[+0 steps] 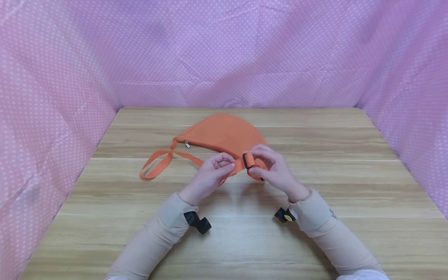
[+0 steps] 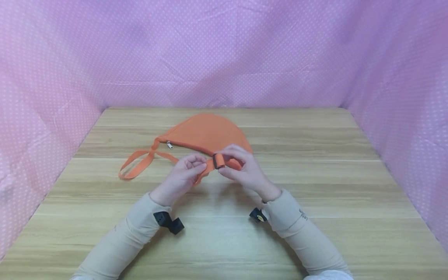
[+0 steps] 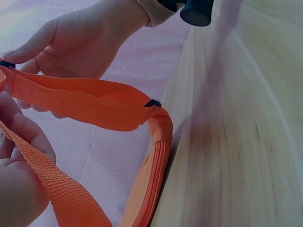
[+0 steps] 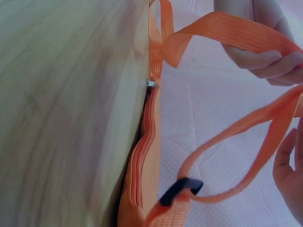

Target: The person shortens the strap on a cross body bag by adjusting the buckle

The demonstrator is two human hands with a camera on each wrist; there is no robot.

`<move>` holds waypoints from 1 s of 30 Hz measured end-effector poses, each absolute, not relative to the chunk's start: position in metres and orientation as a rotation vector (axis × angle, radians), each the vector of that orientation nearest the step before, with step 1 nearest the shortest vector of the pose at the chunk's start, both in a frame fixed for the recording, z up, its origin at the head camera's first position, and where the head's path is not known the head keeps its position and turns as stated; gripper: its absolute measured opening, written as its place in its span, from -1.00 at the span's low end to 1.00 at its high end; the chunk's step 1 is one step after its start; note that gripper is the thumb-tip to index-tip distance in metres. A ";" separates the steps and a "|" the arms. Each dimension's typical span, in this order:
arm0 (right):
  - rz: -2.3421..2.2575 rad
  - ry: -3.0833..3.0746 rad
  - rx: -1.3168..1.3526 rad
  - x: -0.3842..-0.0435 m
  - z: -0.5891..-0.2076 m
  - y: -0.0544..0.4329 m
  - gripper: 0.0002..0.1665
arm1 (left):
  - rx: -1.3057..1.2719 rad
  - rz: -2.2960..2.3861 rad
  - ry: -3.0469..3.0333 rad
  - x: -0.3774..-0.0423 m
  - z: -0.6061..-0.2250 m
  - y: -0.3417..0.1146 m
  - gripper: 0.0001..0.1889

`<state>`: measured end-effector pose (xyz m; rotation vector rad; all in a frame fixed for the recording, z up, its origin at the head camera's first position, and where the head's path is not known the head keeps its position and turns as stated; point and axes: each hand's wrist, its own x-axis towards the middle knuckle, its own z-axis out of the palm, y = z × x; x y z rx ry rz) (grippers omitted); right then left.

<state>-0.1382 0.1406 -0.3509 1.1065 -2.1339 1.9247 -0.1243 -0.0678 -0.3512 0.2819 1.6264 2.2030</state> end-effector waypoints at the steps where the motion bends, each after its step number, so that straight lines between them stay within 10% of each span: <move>1: 1.933 -2.134 1.103 -0.138 -0.351 0.141 -0.60 | 0.291 2.222 1.580 -0.124 -0.351 -0.068 -0.74; 30: 2.063 -2.200 0.960 -0.136 -0.351 0.137 -0.53 | 0.407 1.799 2.140 -0.127 -0.344 -0.080 -0.76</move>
